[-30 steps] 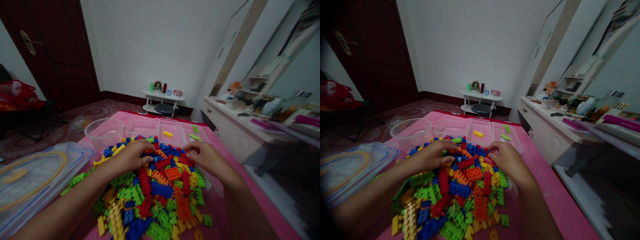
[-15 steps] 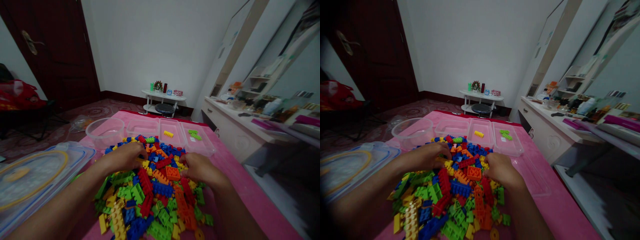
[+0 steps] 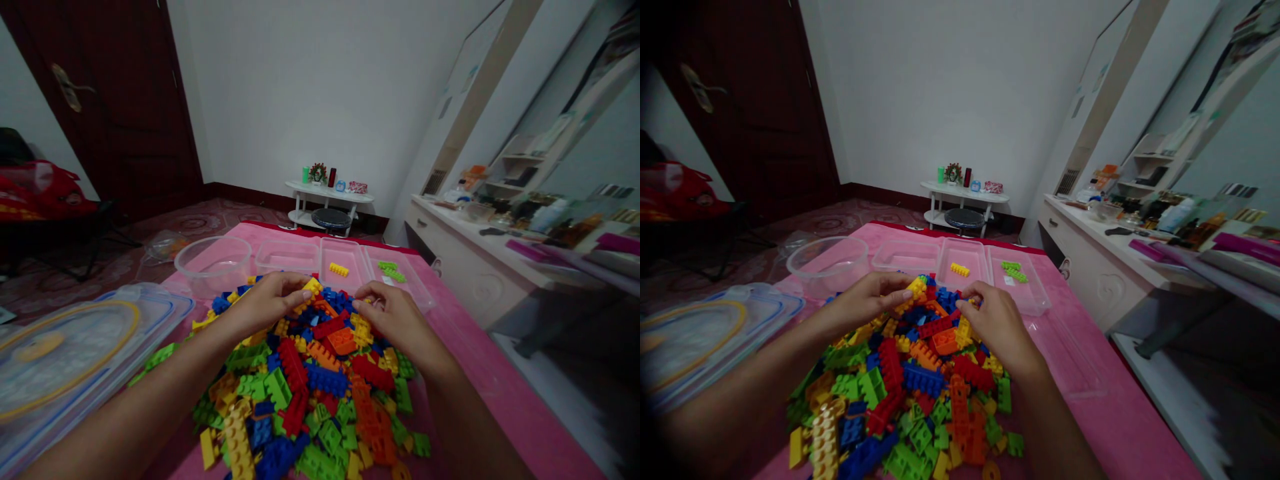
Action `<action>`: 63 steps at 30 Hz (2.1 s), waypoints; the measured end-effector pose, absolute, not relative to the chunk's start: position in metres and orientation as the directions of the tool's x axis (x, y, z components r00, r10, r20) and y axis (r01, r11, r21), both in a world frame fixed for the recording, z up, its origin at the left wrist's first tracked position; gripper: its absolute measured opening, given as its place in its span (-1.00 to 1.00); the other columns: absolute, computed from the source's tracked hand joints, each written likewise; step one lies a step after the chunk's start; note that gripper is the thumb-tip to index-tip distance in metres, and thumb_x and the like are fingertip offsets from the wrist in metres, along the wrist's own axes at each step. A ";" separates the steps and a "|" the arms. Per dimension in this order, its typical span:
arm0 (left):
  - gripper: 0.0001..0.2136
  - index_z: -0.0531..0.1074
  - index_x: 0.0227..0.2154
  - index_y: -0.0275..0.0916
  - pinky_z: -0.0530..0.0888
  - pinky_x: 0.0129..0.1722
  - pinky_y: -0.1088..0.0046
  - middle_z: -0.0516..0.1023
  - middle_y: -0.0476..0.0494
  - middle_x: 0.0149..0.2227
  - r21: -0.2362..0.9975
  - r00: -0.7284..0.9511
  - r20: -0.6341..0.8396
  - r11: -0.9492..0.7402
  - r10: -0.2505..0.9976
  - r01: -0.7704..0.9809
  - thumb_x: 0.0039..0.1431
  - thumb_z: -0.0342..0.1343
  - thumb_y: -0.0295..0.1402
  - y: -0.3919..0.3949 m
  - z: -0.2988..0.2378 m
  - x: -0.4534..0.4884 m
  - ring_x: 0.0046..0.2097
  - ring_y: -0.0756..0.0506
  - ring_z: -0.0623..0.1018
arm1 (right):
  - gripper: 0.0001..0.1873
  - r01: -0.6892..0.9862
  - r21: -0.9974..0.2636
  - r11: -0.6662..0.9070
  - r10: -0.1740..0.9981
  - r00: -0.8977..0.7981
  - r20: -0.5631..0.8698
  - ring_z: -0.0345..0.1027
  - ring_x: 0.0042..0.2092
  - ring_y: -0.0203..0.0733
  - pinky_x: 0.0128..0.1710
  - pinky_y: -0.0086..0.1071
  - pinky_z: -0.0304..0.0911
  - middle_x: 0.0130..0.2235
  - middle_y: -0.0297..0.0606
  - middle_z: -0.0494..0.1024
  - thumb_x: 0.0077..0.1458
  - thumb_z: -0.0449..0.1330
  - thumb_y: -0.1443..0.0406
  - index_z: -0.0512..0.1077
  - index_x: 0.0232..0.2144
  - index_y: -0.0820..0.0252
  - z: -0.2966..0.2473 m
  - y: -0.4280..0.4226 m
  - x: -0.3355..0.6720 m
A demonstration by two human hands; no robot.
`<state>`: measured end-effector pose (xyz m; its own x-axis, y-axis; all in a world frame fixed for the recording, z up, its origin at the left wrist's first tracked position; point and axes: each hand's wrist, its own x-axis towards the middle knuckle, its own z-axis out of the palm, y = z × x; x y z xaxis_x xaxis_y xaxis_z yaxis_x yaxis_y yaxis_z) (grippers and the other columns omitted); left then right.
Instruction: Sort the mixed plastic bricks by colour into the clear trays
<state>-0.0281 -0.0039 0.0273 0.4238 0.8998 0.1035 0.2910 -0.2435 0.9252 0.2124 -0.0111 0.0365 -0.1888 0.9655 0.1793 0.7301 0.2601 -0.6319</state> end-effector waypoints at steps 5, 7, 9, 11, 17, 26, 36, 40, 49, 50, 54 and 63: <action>-0.55 0.29 0.05 -0.22 0.47 -0.52 0.52 0.49 -0.10 -0.37 0.991 0.449 0.021 -0.077 0.893 0.107 0.11 0.07 -0.16 -0.011 0.017 -0.011 -0.36 -0.06 0.50 | -0.55 0.309 -0.928 0.207 0.946 -0.303 0.110 0.14 -0.58 -0.41 -0.62 -0.51 0.01 -0.47 -0.45 0.32 0.01 0.17 0.18 0.34 -0.01 0.12 0.029 -0.023 0.182; -0.49 0.20 0.09 -0.23 0.45 -0.56 0.53 0.45 -0.03 -0.47 0.994 0.471 0.012 -0.062 0.882 0.090 0.11 0.08 -0.15 -0.013 0.014 -0.008 -0.44 -0.03 0.47 | -0.49 0.233 -0.960 0.158 0.930 -0.362 0.065 0.12 -0.61 -0.43 -0.64 -0.52 0.01 -0.51 -0.49 0.26 0.02 0.18 0.18 0.29 0.05 0.13 0.028 -0.028 0.173; -0.49 0.18 0.07 -0.24 0.44 -0.58 0.54 0.40 0.03 -0.53 0.994 0.468 0.020 -0.066 0.883 0.083 0.10 0.09 -0.13 -0.013 0.012 -0.005 -0.49 0.00 0.44 | -0.50 0.215 -0.967 0.137 0.929 -0.368 0.050 0.11 -0.64 -0.45 -0.67 -0.54 0.01 -0.54 -0.52 0.23 0.02 0.18 0.17 0.31 0.02 0.16 0.028 -0.029 0.169; -0.53 0.21 0.00 -0.24 0.44 -0.58 0.54 0.37 0.06 -0.54 0.996 0.457 0.017 -0.057 0.889 0.074 0.09 0.09 -0.11 -0.013 0.010 -0.003 -0.50 0.01 0.42 | -0.57 0.211 -0.969 0.130 0.942 -0.332 0.054 0.11 -0.65 -0.46 -0.68 -0.55 0.00 -0.56 -0.52 0.23 0.00 0.20 0.16 0.35 -0.08 0.20 0.027 -0.028 0.169; -0.55 0.21 -0.01 -0.19 0.43 -0.52 0.53 0.25 0.13 -0.56 0.995 0.483 0.050 -0.088 0.874 0.055 0.08 0.11 -0.12 -0.015 0.004 0.000 -0.53 0.06 0.35 | -0.65 0.270 -0.962 0.050 0.941 -0.335 -0.045 0.14 -0.66 -0.47 -0.71 -0.59 0.06 -0.58 -0.54 0.27 -0.04 0.22 0.15 0.33 -0.21 0.18 0.020 -0.021 0.179; -0.59 0.24 0.07 -0.19 0.42 -0.30 0.43 0.53 -0.11 -0.27 0.845 0.341 0.278 -0.398 0.898 0.358 0.15 0.03 -0.27 -0.014 0.010 -0.006 -0.27 -0.08 0.52 | -0.56 0.255 -0.962 0.093 0.996 -0.040 0.085 0.18 -0.68 -0.43 -0.73 -0.55 0.10 -0.54 -0.45 0.39 -0.13 0.26 0.13 0.34 -0.20 0.20 0.033 -0.008 0.200; -0.66 0.43 -0.04 -0.17 0.29 0.09 0.27 0.42 -0.18 0.03 0.530 0.635 0.324 -0.691 0.701 0.492 0.09 0.15 -0.28 -0.022 0.009 -0.004 0.08 -0.16 0.36 | -0.68 0.710 -0.643 0.287 0.929 -0.043 0.368 0.44 -0.20 -0.14 -0.21 -0.30 0.31 -0.10 -0.11 0.52 -0.01 0.17 0.23 0.47 -0.18 0.21 0.034 0.004 0.230; -0.69 0.45 -0.09 -0.20 0.32 0.04 0.29 0.48 -0.16 -0.06 0.479 0.663 0.309 -0.714 0.682 0.511 0.07 0.17 -0.34 -0.021 0.005 -0.003 0.01 -0.15 0.39 | -0.78 0.914 -0.373 0.158 0.984 -0.114 0.136 0.43 -0.31 -0.17 -0.38 -0.40 0.19 -0.31 -0.23 0.58 -0.07 0.15 0.34 0.52 -0.32 0.14 0.040 -0.004 0.229; -0.78 0.49 -0.20 -0.19 0.34 -0.05 0.27 0.53 -0.12 -0.20 0.437 0.644 0.310 -0.706 0.700 0.557 0.03 0.18 -0.41 -0.016 0.001 -0.002 -0.07 -0.16 0.40 | -0.68 0.990 0.054 0.134 0.987 -0.128 -0.094 0.42 -0.14 -0.02 -0.37 -0.37 0.09 -0.19 -0.14 0.56 -0.11 0.16 0.37 0.47 -0.21 0.12 0.024 -0.010 0.216; -0.79 0.49 -0.22 -0.19 0.34 -0.05 0.27 0.54 -0.12 -0.22 0.435 0.646 0.309 -0.708 0.698 0.557 0.03 0.18 -0.41 -0.016 0.001 -0.002 -0.07 -0.16 0.40 | -0.68 0.989 0.060 0.138 0.987 -0.132 -0.094 0.42 -0.14 0.00 -0.38 -0.36 0.09 -0.19 -0.13 0.56 -0.11 0.16 0.37 0.46 -0.21 0.12 0.023 -0.010 0.215; -0.81 0.50 -0.25 -0.20 0.34 -0.05 0.30 0.54 -0.11 -0.24 0.424 0.643 0.321 -0.713 0.695 0.558 0.03 0.15 -0.44 -0.018 0.001 -0.001 -0.05 -0.16 0.39 | -0.71 0.988 0.058 0.140 0.986 -0.134 -0.104 0.43 -0.15 0.01 -0.39 -0.35 0.08 -0.21 -0.13 0.57 -0.12 0.17 0.34 0.48 -0.26 0.12 0.029 -0.012 0.214; -0.71 0.52 -0.26 -0.20 0.38 -0.22 0.41 0.58 -0.10 -0.26 0.404 0.507 0.301 -0.589 0.808 0.699 -0.04 0.00 -0.49 -0.012 0.009 -0.012 -0.23 -0.10 0.51 | -0.56 0.974 -0.071 0.213 0.976 -0.216 -0.035 0.39 -0.08 -0.01 -0.22 -0.32 0.18 -0.11 -0.21 0.54 -0.10 0.20 0.28 0.46 -0.08 0.06 0.040 -0.013 0.224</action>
<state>-0.0118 -0.0121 0.0092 0.5069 0.8078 0.3008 0.6994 -0.5894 0.4043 0.2238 -0.0134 0.0400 -0.2163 0.9757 -0.0355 0.9744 0.2134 -0.0708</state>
